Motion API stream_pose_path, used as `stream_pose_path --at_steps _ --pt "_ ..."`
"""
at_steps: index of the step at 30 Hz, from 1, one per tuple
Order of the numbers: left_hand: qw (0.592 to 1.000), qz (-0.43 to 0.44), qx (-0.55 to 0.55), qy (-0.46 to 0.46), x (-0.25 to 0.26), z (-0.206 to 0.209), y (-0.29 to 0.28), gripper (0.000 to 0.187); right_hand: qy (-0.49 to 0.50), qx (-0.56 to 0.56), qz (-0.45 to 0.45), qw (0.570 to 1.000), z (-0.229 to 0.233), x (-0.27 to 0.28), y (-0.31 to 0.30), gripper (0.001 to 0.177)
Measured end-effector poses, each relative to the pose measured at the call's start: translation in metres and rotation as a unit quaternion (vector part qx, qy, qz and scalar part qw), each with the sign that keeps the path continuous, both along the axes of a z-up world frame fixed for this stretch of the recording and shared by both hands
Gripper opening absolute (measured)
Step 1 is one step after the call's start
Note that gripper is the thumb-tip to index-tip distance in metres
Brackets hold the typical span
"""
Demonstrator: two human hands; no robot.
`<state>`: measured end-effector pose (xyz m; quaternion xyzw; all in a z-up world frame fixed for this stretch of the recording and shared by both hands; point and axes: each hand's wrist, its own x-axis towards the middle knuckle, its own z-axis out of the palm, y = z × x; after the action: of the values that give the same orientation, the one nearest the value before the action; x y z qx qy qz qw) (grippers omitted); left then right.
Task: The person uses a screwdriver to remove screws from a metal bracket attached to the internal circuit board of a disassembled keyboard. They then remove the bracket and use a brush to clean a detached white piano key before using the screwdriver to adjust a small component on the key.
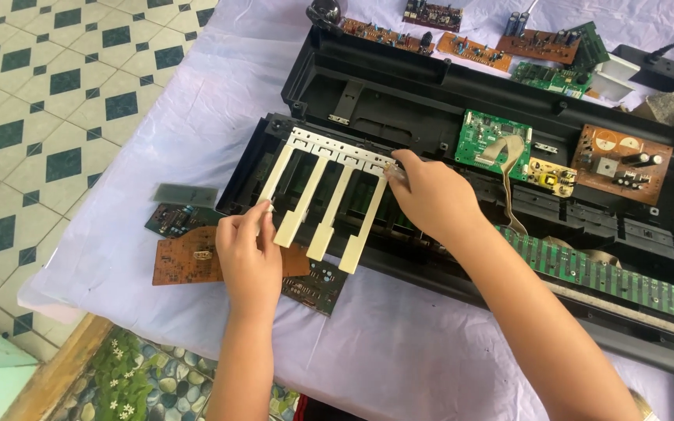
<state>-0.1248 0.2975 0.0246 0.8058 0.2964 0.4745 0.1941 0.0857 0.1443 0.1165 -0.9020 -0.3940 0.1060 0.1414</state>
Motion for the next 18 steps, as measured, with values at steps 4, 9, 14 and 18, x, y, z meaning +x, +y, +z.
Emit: stream_pose_path --at_steps 4,9,14,18 --pt "1.0 0.01 0.002 -0.011 -0.001 -0.001 0.002 0.017 -0.009 -0.007 0.024 1.0 -0.006 0.002 0.007 0.047" --pt "0.999 0.025 -0.005 -0.02 -0.001 0.001 -0.001 0.014 -0.077 -0.054 0.023 0.995 -0.004 -0.006 0.012 0.044" --pt "0.999 0.031 0.003 -0.022 0.0 0.0 -0.001 0.014 -0.093 -0.06 0.041 0.993 -0.015 -0.001 0.018 0.045" --pt "0.999 0.018 0.005 -0.032 0.001 -0.003 0.001 0.013 -0.08 -0.056 0.049 0.994 -0.006 0.001 0.018 0.044"
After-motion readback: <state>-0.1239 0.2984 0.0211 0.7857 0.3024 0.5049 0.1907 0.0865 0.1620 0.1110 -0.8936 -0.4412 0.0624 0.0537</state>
